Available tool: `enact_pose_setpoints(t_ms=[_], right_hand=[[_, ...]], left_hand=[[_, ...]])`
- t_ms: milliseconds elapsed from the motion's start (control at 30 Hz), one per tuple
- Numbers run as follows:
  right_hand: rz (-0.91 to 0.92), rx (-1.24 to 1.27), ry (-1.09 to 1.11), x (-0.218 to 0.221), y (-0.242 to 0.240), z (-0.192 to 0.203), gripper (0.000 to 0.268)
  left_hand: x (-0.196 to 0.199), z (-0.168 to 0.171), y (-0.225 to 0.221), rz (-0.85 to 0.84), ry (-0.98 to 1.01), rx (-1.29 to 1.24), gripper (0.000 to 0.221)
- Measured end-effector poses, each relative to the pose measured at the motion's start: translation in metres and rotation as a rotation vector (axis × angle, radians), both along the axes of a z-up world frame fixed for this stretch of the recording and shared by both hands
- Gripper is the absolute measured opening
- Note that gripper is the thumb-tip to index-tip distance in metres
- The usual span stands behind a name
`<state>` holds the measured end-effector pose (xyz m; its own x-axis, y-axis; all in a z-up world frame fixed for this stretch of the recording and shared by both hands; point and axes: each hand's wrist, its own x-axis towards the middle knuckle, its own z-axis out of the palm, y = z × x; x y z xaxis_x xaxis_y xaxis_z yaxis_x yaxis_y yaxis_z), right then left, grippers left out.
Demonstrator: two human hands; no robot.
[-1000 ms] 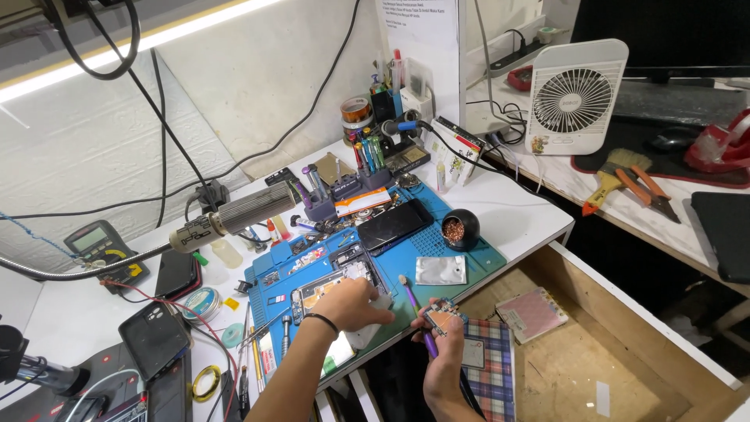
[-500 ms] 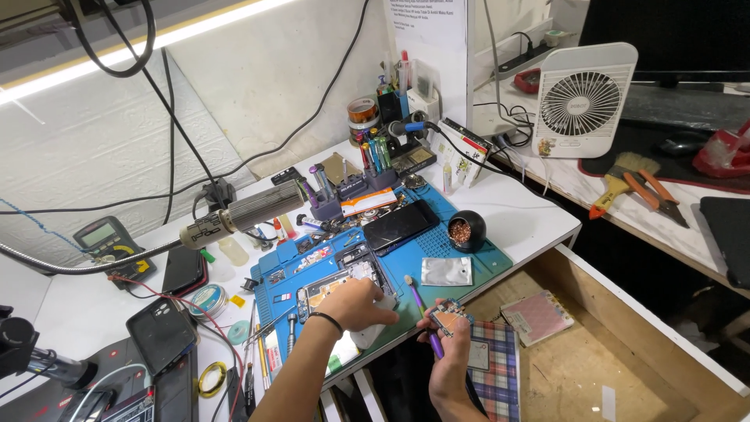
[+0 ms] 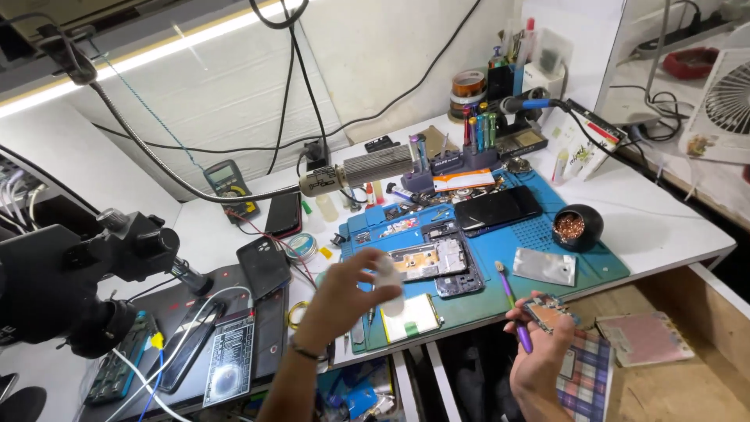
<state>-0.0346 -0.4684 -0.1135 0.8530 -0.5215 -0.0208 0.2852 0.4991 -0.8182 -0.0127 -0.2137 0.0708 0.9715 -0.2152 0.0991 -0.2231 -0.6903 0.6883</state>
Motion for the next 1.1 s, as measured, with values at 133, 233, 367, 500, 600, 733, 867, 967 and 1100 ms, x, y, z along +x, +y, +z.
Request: enact_pose_setpoints(t_ms=[133,233,367,500,600,733,867,967,1100], right_hand=[[-0.008,0.020,-0.028,-0.005,0.002,0.010,0.068],[-0.002,-0.007,-0.021,-0.007,0.003,0.014,0.074],[-0.002,-0.039,-0.046,-0.004,0.001,0.002,0.071],[-0.012,-0.028,-0.088,0.000,-0.002,-0.005,0.069],[-0.022,0.011,-0.073,0.004,-0.003,-0.006,0.072],[-0.055,0.048,-0.037,0.003,-0.001,0.000,0.072],[-0.038,-0.016,-0.163,0.005,0.005,-0.009,0.074],[-0.012,-0.053,-0.255,-0.003,0.005,-0.009,0.081],[0.089,0.007,-0.305,-0.014,0.022,0.001,0.089]], left_hand=[[0.004,0.003,0.076,0.238,-0.150,-0.004,0.032],[0.020,-0.012,0.106,0.550,-0.097,0.079,0.035],[0.062,-0.052,0.122,0.612,-0.195,0.176,0.037],[0.100,-0.071,0.108,0.639,-0.109,0.250,0.036],[0.114,-0.074,0.106,0.700,-0.039,0.255,0.036],[0.116,-0.075,0.107,0.754,0.027,0.204,0.038],[0.104,-0.062,0.108,0.778,-0.005,0.184,0.070],[0.073,-0.068,0.091,0.776,-0.295,0.049,0.062],[-0.029,-0.053,-0.008,0.455,0.143,-0.248,0.024]])
